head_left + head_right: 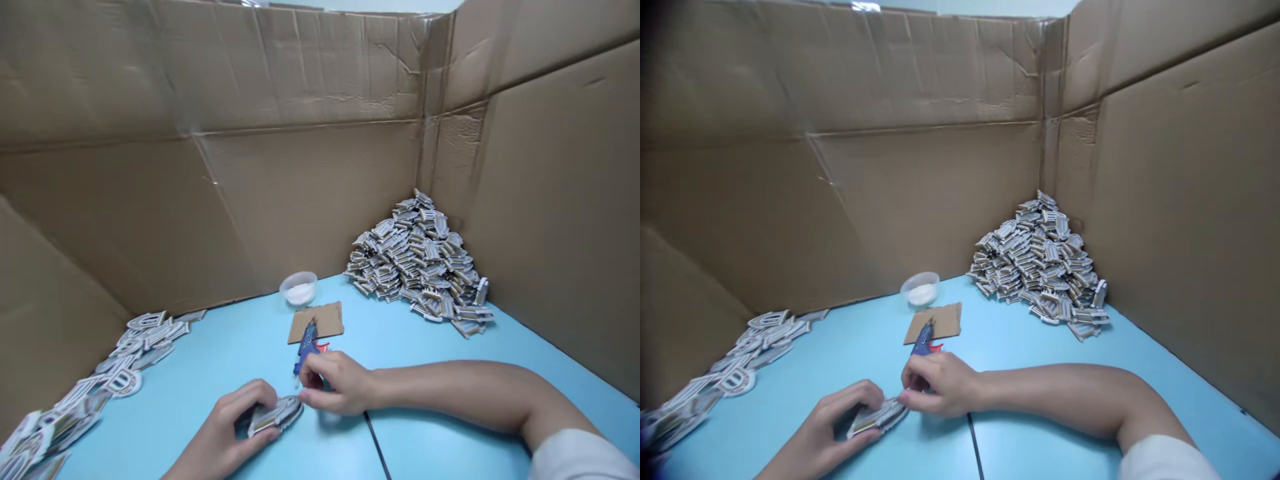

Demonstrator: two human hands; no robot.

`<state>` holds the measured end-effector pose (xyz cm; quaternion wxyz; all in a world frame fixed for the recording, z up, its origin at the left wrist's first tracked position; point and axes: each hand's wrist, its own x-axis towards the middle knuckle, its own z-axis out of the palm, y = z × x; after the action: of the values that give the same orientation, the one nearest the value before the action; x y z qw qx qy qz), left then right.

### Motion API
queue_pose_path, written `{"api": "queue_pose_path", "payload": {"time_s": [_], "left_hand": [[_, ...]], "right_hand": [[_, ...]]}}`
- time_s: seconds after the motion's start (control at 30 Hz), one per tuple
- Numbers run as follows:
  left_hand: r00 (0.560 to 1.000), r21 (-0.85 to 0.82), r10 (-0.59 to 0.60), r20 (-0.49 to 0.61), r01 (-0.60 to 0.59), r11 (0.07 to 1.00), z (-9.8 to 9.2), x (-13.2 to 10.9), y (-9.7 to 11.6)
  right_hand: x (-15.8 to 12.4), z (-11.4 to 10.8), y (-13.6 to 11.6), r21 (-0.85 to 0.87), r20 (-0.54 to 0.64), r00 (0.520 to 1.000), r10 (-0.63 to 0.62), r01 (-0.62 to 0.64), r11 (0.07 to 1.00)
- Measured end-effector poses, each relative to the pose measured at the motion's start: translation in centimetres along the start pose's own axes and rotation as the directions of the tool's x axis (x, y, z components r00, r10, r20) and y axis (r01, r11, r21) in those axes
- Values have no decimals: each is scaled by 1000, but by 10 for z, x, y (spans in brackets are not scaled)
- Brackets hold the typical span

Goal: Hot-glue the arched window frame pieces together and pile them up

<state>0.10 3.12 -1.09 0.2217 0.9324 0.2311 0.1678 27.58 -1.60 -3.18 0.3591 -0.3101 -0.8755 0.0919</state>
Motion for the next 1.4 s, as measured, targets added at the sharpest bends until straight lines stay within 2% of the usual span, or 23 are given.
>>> {"api": "queue_pose_path", "payload": {"time_s": [0.13,0.3,0.37,0.5,0.57,0.63,0.7,0.77,0.87,0.97,1.07,1.13,1.2,1.4], "left_hand": [[994,107,-65,85,55,993,-10,2,15],[970,164,-113,217,78,983,-20,17,40],[961,185,-119,250,73,980,-23,24,43],[947,239,-112,301,39,970,-38,42,37],[951,254,-73,299,-6,967,-51,56,34],[969,257,-10,246,-55,965,-64,76,36],[983,243,59,173,-101,965,-72,103,44],[978,216,134,160,-167,962,-71,137,57],[959,162,234,162,-260,952,-44,193,77],[933,191,268,240,-316,929,7,244,89],[937,249,254,239,-312,917,58,280,92],[938,298,250,240,-316,901,82,292,92],[931,350,265,250,-342,872,96,298,92],[904,468,362,229,-428,773,105,294,95]], "right_hand": [[1,4,1,9,-27,998,-64,64,998],[2,12,0,-89,28,959,-282,283,955],[2,13,-1,-124,48,941,-334,337,933],[2,14,0,-121,34,931,-363,364,923],[2,15,1,-114,45,920,-390,392,913],[1,15,1,-104,68,912,-404,409,907],[1,15,0,-94,96,916,-390,399,912],[1,16,0,-86,123,924,-362,374,924],[1,18,-1,-84,151,924,-351,366,927],[-1,19,1,-84,160,913,-376,392,916],[-3,21,3,-99,195,892,-408,431,897],[-3,22,4,-115,230,879,-417,450,886],[-2,24,6,-116,255,880,-401,440,891],[-2,32,11,-56,247,879,-408,433,899]]}}
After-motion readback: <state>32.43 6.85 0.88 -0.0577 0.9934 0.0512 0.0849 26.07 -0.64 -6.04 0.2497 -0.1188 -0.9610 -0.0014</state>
